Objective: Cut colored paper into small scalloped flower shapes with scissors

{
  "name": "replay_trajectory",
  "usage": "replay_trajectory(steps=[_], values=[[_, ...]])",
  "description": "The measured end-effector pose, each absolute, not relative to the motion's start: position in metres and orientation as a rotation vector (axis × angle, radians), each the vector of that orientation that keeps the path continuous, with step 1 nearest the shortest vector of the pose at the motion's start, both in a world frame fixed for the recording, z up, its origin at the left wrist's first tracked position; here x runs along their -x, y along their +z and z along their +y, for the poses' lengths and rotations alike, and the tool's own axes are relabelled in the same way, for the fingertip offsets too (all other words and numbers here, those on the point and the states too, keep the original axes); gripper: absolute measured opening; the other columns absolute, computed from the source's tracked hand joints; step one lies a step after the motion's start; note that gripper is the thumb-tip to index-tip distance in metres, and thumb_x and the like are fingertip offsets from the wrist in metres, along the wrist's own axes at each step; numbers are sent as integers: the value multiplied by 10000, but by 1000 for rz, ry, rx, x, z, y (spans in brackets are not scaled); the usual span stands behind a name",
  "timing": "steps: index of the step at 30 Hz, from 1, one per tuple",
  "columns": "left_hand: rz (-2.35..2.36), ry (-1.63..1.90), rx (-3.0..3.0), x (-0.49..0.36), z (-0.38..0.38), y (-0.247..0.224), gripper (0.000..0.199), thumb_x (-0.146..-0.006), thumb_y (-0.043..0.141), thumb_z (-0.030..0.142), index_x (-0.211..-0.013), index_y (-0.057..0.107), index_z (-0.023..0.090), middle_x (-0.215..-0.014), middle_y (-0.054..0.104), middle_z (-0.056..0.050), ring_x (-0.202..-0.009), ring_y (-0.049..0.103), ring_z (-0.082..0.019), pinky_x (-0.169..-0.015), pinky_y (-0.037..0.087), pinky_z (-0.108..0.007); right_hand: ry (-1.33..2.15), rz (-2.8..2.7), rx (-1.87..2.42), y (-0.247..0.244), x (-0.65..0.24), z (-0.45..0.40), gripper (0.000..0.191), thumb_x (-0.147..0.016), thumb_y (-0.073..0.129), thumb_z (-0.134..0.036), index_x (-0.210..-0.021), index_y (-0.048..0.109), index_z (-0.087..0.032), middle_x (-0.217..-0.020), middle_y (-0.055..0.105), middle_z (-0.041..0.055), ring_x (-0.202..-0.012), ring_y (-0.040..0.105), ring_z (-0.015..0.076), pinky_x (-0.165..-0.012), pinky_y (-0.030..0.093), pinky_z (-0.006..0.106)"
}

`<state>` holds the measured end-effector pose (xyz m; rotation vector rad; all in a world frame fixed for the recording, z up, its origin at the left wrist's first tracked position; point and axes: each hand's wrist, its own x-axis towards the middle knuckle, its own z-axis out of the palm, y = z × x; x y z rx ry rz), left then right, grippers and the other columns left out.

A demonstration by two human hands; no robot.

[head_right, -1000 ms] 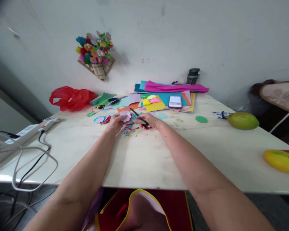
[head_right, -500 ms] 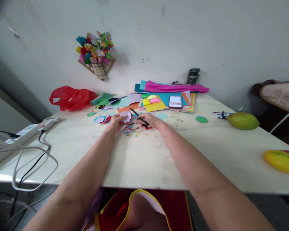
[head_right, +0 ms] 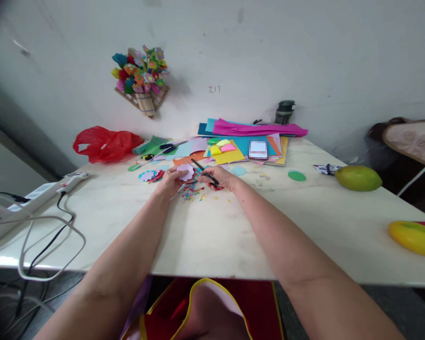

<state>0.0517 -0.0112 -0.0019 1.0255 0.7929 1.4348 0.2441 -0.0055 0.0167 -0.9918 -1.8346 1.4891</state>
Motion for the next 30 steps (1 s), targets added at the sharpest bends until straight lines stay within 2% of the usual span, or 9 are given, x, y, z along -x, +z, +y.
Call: replay_trajectory(steps=[7,18,24,30], values=[[788,1437,-1029,-51,-11,-2,180,-518,739,157,-677,669,113,-634,680,-50,-540,614,-137,-567,515,-258,1488,-1835,996,14,-244,-4,280,-708,720,-365,-727,529,-162,-460,482,-62,-344,407,40,-306,247,136],[763,1445,-956,-51,-13,-1,215,-518,737,129,-713,648,108,-696,691,-47,-639,669,-171,-661,566,-308,1497,-1826,972,13,-244,-3,289,-661,742,-348,-774,566,-147,-465,495,-64,-336,411,39,-306,256,139],[784,1447,-942,-49,-12,-1,237,-540,729,137,-757,637,110,-718,695,-68,-750,702,-236,-718,573,-353,1492,-1851,971,8,-244,2,260,-675,723,-325,-808,581,-153,-440,490,-68,-319,401,47,-304,245,149],[802,1445,-956,-48,-12,-2,246,-546,724,159,-772,652,96,-725,705,-86,-737,705,-240,-680,578,-326,1465,-1879,987,10,-245,0,248,-676,715,-319,-798,577,-153,-426,495,-69,-314,396,45,-308,248,146]])
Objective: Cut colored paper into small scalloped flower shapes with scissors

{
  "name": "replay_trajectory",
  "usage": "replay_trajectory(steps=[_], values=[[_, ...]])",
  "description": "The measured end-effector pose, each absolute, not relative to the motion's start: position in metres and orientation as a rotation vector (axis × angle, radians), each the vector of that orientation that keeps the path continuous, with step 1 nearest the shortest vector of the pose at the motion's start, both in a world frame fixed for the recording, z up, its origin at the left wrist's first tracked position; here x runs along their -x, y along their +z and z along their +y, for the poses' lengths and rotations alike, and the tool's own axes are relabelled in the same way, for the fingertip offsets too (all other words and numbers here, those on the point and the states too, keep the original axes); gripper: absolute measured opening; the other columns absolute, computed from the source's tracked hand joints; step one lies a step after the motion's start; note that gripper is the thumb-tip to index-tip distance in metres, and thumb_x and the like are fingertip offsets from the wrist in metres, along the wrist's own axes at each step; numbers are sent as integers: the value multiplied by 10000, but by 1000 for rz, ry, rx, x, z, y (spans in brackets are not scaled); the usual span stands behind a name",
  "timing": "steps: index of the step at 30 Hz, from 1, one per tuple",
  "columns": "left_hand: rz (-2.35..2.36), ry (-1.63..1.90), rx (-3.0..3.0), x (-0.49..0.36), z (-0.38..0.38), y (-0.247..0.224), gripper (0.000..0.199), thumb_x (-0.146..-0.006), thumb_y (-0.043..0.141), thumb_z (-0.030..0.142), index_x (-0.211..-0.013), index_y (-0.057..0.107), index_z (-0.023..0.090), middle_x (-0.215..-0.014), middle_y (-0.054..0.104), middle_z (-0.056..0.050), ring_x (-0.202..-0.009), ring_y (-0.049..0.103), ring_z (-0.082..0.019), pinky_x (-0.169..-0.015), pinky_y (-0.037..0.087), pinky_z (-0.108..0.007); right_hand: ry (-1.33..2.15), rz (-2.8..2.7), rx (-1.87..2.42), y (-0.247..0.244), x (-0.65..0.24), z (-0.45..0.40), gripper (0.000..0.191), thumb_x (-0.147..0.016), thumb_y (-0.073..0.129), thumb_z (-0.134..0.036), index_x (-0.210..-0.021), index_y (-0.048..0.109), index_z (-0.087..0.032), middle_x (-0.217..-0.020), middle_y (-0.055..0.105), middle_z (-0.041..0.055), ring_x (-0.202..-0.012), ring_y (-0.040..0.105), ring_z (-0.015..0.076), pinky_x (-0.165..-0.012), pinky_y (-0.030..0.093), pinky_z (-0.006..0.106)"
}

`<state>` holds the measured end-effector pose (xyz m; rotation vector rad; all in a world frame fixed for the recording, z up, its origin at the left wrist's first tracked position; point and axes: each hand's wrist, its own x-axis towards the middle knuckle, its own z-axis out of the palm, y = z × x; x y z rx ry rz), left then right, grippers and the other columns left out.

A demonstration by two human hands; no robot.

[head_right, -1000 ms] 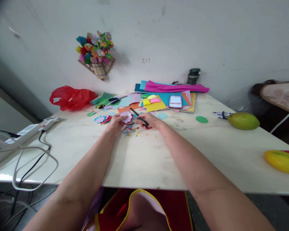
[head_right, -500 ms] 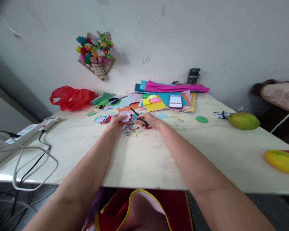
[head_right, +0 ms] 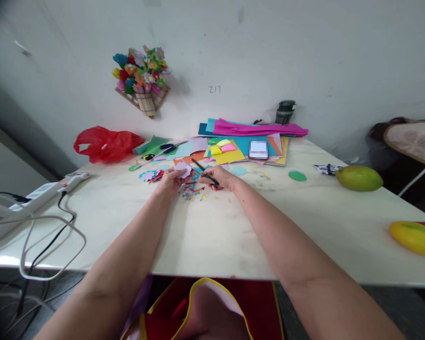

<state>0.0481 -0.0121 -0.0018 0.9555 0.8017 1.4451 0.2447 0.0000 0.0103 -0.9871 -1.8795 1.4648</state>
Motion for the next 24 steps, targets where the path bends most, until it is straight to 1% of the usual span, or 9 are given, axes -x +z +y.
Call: replay_trajectory(steps=[7,12,17,24], values=[[810,1471,-965,-47,-11,-2,249,-551,748,183,-758,643,92,-682,690,-65,-670,703,-216,-663,576,-301,1480,-1895,977,12,-245,-2,261,-689,720,-337,-795,577,-147,-446,510,-66,-314,403,41,-302,249,148],[790,1475,-974,-46,-9,-3,256,-570,756,187,-790,657,102,-716,703,-65,-708,709,-221,-708,582,-323,1497,-1840,960,14,-247,-3,301,-710,724,-376,-708,520,-156,-490,542,-45,-330,414,34,-304,256,150],[795,1476,-972,-45,-9,-4,232,-571,762,173,-768,658,112,-719,700,-53,-722,711,-217,-727,583,-328,1523,-1835,963,14,-247,-2,307,-701,738,-388,-734,536,-158,-525,560,-34,-366,454,46,-307,260,154],[771,1460,-989,-47,-9,-4,275,-537,774,174,-782,667,113,-729,708,-58,-710,706,-210,-700,581,-316,1458,-1854,992,16,-244,-5,306,-694,738,-387,-713,534,-160,-518,538,-46,-365,445,42,-306,257,147]])
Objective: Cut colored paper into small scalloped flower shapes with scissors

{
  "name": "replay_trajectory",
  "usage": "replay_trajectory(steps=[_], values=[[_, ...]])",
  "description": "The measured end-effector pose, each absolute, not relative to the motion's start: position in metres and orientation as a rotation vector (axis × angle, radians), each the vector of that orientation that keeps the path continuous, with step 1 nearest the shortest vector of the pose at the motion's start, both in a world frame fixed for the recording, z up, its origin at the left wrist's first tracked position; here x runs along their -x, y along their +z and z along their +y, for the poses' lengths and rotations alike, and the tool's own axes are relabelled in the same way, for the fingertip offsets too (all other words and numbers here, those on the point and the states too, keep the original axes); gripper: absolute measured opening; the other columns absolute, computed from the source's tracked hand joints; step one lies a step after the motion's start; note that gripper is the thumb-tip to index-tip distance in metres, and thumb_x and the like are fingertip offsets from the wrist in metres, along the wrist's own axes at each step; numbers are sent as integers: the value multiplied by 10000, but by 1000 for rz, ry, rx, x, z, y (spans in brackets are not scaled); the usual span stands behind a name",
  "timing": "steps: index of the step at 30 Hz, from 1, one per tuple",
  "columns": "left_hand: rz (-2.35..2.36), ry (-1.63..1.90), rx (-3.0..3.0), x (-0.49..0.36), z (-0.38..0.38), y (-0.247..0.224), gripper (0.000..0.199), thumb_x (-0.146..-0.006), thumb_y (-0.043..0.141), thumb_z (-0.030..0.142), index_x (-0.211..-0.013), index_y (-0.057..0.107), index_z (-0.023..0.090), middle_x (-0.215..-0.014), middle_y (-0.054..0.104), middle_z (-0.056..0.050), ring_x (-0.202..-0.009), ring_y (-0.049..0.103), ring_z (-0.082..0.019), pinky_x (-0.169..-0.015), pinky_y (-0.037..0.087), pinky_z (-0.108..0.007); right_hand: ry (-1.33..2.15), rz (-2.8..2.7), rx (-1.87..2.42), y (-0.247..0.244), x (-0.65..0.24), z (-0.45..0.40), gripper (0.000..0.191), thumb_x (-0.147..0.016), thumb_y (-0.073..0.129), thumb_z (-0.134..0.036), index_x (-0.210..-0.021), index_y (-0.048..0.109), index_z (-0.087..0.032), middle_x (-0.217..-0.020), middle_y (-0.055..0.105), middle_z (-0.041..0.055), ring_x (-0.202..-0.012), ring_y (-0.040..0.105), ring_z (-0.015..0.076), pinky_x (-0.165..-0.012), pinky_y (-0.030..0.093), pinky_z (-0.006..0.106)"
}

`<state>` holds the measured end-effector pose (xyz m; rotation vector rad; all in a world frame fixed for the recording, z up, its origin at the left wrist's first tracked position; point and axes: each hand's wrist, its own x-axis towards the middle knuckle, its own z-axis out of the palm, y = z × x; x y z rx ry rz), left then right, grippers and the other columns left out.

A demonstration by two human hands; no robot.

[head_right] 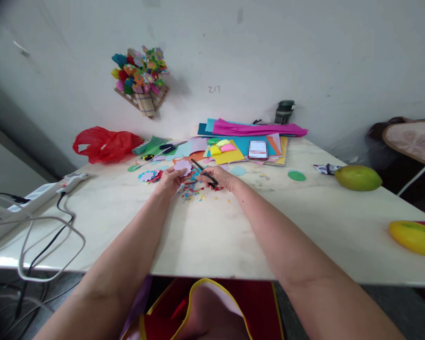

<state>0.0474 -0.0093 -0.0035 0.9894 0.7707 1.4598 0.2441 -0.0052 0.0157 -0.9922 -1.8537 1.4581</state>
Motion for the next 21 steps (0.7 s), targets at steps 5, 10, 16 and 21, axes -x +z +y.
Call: replay_trajectory(steps=[5,10,16,21], values=[[768,1453,-994,-50,-12,-1,268,-526,772,166,-765,669,102,-724,708,-67,-703,703,-209,-716,579,-321,1441,-1858,988,17,-243,-6,301,-689,736,-375,-701,527,-159,-509,527,-47,-361,435,43,-306,250,149],[779,1443,-996,-50,-12,-1,269,-534,771,165,-775,668,103,-726,705,-63,-722,703,-210,-744,576,-340,1438,-1858,984,15,-243,-6,296,-693,729,-378,-708,529,-160,-502,522,-52,-362,431,44,-312,247,152],[785,1438,-1004,-49,-11,-2,264,-532,771,171,-768,670,109,-725,705,-66,-750,704,-219,-729,573,-330,1436,-1870,982,16,-243,-6,291,-690,733,-368,-723,531,-160,-505,518,-50,-360,422,44,-309,244,151],[764,1442,-1010,-49,-10,-4,275,-530,776,182,-773,669,113,-734,707,-62,-732,703,-210,-720,571,-322,1441,-1866,967,15,-243,-5,296,-691,730,-376,-740,534,-159,-500,506,-54,-358,417,43,-310,246,149]])
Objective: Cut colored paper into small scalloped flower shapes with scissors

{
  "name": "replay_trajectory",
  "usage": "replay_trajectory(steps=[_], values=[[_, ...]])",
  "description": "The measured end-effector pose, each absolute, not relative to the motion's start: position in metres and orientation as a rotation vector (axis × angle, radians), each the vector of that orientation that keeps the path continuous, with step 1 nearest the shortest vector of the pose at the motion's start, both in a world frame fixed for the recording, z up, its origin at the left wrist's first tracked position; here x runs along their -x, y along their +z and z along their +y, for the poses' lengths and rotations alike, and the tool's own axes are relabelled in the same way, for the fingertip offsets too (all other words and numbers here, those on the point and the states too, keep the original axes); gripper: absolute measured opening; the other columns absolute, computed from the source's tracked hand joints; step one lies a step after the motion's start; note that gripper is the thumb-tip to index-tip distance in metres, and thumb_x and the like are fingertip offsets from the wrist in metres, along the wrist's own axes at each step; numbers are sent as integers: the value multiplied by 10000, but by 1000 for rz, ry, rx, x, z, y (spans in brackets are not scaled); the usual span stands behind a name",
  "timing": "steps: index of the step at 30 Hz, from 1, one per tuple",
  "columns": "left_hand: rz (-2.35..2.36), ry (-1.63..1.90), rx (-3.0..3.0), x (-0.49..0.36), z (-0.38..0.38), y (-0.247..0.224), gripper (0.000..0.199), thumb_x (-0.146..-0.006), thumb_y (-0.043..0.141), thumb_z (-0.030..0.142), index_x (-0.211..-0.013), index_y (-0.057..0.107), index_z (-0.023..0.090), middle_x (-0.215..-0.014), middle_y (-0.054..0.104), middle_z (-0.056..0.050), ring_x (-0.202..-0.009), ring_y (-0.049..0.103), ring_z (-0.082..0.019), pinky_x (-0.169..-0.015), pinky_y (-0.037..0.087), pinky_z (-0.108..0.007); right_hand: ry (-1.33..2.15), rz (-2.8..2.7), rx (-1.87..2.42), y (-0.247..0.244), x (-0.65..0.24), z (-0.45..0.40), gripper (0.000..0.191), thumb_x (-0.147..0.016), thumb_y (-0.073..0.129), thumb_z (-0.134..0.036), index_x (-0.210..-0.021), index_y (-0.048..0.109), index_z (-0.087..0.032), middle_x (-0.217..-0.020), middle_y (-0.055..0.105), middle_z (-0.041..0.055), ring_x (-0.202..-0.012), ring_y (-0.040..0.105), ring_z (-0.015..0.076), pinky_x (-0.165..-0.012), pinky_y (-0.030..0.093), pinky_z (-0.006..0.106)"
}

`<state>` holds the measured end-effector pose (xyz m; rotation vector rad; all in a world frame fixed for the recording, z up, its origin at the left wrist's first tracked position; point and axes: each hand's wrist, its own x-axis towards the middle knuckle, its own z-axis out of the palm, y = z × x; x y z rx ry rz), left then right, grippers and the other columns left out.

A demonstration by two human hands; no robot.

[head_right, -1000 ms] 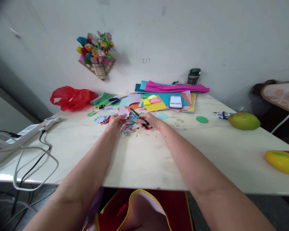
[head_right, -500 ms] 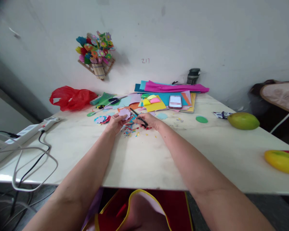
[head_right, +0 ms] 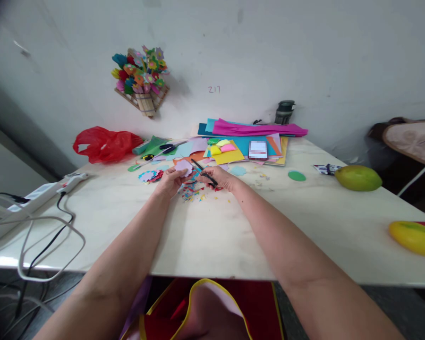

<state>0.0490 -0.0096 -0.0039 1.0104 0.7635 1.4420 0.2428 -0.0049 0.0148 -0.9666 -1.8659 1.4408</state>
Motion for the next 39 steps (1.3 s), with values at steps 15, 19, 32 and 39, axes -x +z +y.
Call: replay_trajectory(steps=[15,19,32,39], values=[[783,1455,-973,-48,-10,-3,259,-543,757,156,-780,664,110,-737,711,-59,-731,706,-211,-668,577,-288,1481,-1816,986,14,-242,-4,268,-675,733,-330,-789,572,-149,-457,482,-66,-332,400,41,-295,240,141],[763,1452,-987,-47,-10,-4,253,-554,755,163,-786,673,108,-744,714,-61,-728,707,-210,-658,575,-278,1480,-1817,980,14,-242,-3,246,-678,728,-301,-805,581,-151,-442,480,-70,-320,398,47,-288,244,147],[750,1467,-974,-47,-10,-4,243,-557,773,177,-756,665,89,-712,705,-78,-750,712,-246,-748,578,-343,1526,-1853,903,10,-246,1,280,-726,711,-374,-740,536,-156,-520,551,-44,-361,430,38,-303,235,150],[745,1434,-998,-48,-11,-3,264,-535,782,174,-752,656,94,-733,716,-95,-737,712,-245,-710,577,-326,1535,-1822,892,10,-247,2,311,-730,712,-400,-731,524,-152,-551,577,-24,-386,478,46,-303,249,148]])
